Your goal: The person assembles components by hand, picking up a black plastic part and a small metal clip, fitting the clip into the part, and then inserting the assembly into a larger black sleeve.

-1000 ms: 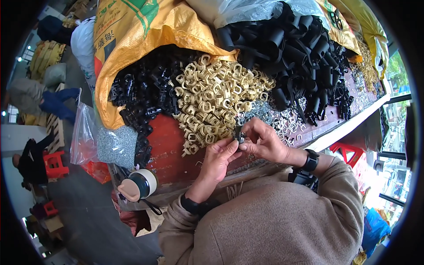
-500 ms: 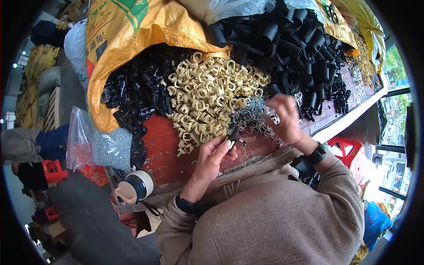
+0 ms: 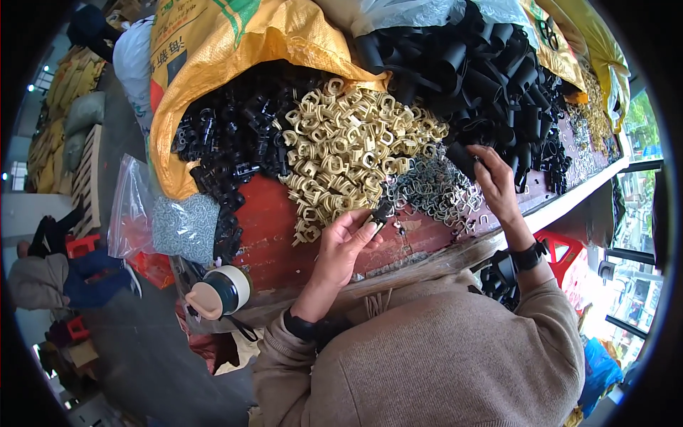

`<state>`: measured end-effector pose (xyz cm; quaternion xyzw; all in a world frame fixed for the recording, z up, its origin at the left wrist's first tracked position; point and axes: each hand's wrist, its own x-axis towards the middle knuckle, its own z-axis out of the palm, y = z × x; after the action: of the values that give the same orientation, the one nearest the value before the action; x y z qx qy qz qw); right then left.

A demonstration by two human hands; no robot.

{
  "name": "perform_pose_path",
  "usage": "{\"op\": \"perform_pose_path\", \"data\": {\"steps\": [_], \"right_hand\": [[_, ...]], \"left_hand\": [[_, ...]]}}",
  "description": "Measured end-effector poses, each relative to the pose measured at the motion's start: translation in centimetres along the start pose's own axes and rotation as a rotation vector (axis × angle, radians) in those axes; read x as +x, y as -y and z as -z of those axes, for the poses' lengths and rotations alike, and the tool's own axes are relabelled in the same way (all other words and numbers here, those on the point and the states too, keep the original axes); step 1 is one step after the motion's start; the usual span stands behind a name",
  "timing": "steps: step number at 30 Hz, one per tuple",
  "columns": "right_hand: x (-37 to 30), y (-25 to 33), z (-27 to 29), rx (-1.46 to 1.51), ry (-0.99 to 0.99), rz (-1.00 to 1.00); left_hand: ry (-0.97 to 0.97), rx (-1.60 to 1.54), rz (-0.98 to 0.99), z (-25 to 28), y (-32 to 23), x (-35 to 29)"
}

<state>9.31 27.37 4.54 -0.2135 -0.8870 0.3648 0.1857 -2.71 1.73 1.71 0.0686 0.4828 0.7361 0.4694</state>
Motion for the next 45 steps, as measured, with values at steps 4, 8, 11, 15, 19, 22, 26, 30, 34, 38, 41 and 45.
{"op": "perform_pose_path", "data": {"steps": [4, 8, 11, 15, 19, 22, 26, 30, 34, 38, 41, 45], "right_hand": [[-0.1, 3.4, -0.3, 0.291, 0.176, 0.0], [-0.6, 5.1, -2.2, 0.603, 0.413, -0.089], [-0.8, 5.0, -3.5, 0.645, 0.493, -0.085], [-1.0, 4.8, -4.4, 0.707, 0.569, -0.088], [-1.3, 4.9, -4.7, 0.712, 0.562, -0.044], [-1.5, 5.0, -4.7, 0.769, 0.556, -0.173], [-1.9, 4.9, -5.3, 0.858, 0.531, -0.265], [-2.4, 5.0, -6.0, 0.98, 0.499, -0.374], [-2.8, 4.9, -7.1, 1.002, 0.443, -0.36], [-2.6, 5.9, -6.7, 0.961, 0.48, -0.401], [-2.7, 5.9, -6.8, 0.929, 0.497, -0.411], [-2.8, 5.5, -7.5, 0.805, 0.502, -0.166]], "left_hand": [[0.013, -0.014, 0.024, 0.0, -0.1, 0.0], [0.078, -0.027, 0.035, 0.0, -0.2, -0.2], [0.093, -0.017, 0.036, 0.0, -0.3, -0.4], [0.081, 0.051, 0.037, -0.3, -0.5, -0.5], [0.05, 0.172, 0.027, -0.8, -0.7, -0.5], [0.015, 0.271, -0.023, -1.0, -0.7, -0.5], [-0.018, 0.316, -0.083, -1.1, -0.5, -0.5], [-0.06, 0.315, -0.106, -1.2, -0.3, -0.2], [-0.091, 0.274, -0.088, -1.2, -0.2, -0.2], [-0.095, 0.243, 0.011, -1.3, -0.8, -0.1], [-0.135, 0.196, 0.055, -1.7, -1.4, 0.1], [-0.074, 0.234, 0.101, -1.3, -1.3, 0.3]]}}
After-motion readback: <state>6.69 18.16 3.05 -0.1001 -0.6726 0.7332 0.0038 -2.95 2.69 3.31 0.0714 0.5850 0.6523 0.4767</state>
